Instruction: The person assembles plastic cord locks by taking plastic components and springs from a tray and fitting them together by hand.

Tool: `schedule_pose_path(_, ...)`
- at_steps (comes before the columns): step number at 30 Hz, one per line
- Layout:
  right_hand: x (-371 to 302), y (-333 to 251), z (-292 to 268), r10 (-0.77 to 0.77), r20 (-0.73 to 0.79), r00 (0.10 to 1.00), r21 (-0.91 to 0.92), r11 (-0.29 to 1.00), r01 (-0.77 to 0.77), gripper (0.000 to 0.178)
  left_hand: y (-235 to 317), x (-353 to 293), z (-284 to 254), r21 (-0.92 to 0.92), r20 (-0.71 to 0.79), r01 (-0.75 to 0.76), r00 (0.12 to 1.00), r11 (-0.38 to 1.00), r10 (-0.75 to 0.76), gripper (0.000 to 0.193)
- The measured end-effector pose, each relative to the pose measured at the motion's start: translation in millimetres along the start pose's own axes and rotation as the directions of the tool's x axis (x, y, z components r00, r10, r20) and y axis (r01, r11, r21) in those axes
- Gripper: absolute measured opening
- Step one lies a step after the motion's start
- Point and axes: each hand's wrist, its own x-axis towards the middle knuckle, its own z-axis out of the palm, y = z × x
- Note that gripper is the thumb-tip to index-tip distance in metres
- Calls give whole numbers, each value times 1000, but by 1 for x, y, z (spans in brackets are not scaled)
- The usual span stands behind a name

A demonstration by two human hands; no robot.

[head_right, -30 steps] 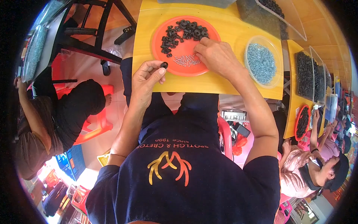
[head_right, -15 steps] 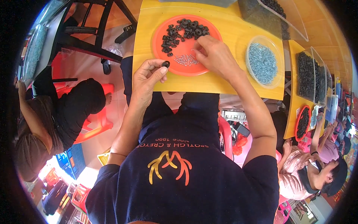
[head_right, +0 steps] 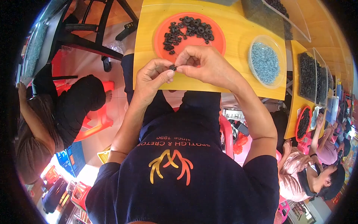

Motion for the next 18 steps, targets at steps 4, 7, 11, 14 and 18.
schedule_pose_path(4,-1,1,0,51,89,995,150,987,-64,14,1,-5,-5,-12,46,47,998,999,-46,16)
schedule_pose_path(7,1,1,-5,222,262,939,233,930,-285,22,3,-9,-7,-109,183,64,982,992,-43,13)
schedule_pose_path(11,6,2,2,262,351,899,197,918,-345,26,0,-10,-11,-149,382,67,924,987,-5,13)
schedule_pose_path(14,11,-4,2,283,401,871,103,931,-349,25,-1,-12,-15,-89,345,33,939,995,0,13)
schedule_pose_path(18,10,-8,5,221,357,908,176,938,-298,19,-1,-12,-21,-51,246,59,968,997,-45,13)
